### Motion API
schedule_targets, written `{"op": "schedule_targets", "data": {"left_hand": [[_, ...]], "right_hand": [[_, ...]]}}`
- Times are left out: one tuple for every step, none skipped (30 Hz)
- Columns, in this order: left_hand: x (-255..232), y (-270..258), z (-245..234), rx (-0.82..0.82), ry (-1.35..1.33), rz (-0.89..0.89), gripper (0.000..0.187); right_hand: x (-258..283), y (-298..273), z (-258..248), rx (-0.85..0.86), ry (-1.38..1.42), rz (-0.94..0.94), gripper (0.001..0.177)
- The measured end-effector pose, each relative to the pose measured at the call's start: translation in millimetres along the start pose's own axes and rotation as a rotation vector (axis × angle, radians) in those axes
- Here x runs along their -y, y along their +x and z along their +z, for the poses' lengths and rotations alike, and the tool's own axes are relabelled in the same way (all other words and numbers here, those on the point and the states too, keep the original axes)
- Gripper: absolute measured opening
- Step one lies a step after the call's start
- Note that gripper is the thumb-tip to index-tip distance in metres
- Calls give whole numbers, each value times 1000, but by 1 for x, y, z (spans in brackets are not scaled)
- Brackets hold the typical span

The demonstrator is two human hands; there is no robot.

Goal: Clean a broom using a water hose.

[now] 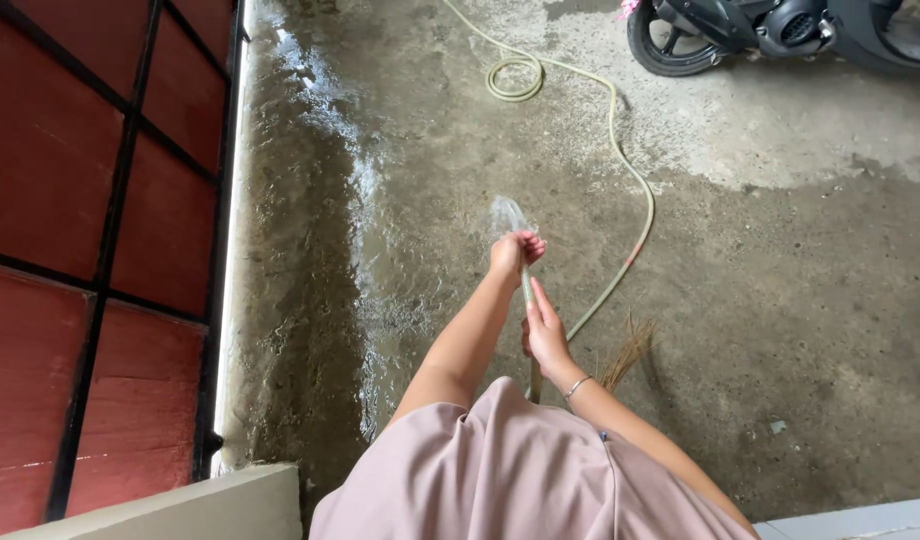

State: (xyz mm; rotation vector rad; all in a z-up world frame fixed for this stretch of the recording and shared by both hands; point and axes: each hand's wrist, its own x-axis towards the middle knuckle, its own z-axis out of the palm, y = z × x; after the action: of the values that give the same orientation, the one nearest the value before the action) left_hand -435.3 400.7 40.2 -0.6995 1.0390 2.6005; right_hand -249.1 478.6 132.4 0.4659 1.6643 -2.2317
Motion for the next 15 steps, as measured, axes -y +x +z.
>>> {"op": "schedule_targets", "data": {"left_hand": [[-2, -1, -2, 5, 1, -1, 11], [-4, -2, -5, 38, 45, 17, 12], [-5, -4, -7, 73, 89, 35, 14], [-6, -7, -9, 80, 90, 35, 14], [-5, -9, -11, 57, 172, 80, 17], [-5, -12, -12, 34, 254, 127, 20], [-3, -17, -13, 42, 254, 125, 20], [-1, -22, -14, 26, 411, 157, 29], [1, -28, -16, 7, 569, 190, 42], [9, -37, -17, 13, 570, 189, 42], [14, -45, -20, 41, 537, 92, 47], [19, -54, -22, 69, 503, -5, 56], [23, -64, -21, 71, 505, -2, 56], [27, -75, -21, 188, 559, -66, 63], [31, -86, -21, 307, 610, -127, 73]], "right_hand": [[4, -1, 2, -3, 0, -4, 53], [7, -2, 3, -7, -5, 14, 53], [10, -4, 4, -12, -10, 31, 54], [10, -1, 3, -16, -10, 25, 54], [10, 3, 0, -22, -12, 1, 55], [11, 6, -3, -28, -14, -22, 56], [15, 12, -5, -34, -15, -28, 56], [19, 17, -6, -45, -29, -41, 57], [23, 22, -9, -55, -41, -51, 58], [27, 31, -13, -61, -41, -55, 58], [31, 40, -15, -81, -62, -98, 58], [35, 50, -18, -102, -82, -141, 59], [38, 61, -24, -102, -81, -144, 59], [41, 72, -30, -96, -96, -187, 63], [43, 83, -35, -90, -111, -228, 67]]}}
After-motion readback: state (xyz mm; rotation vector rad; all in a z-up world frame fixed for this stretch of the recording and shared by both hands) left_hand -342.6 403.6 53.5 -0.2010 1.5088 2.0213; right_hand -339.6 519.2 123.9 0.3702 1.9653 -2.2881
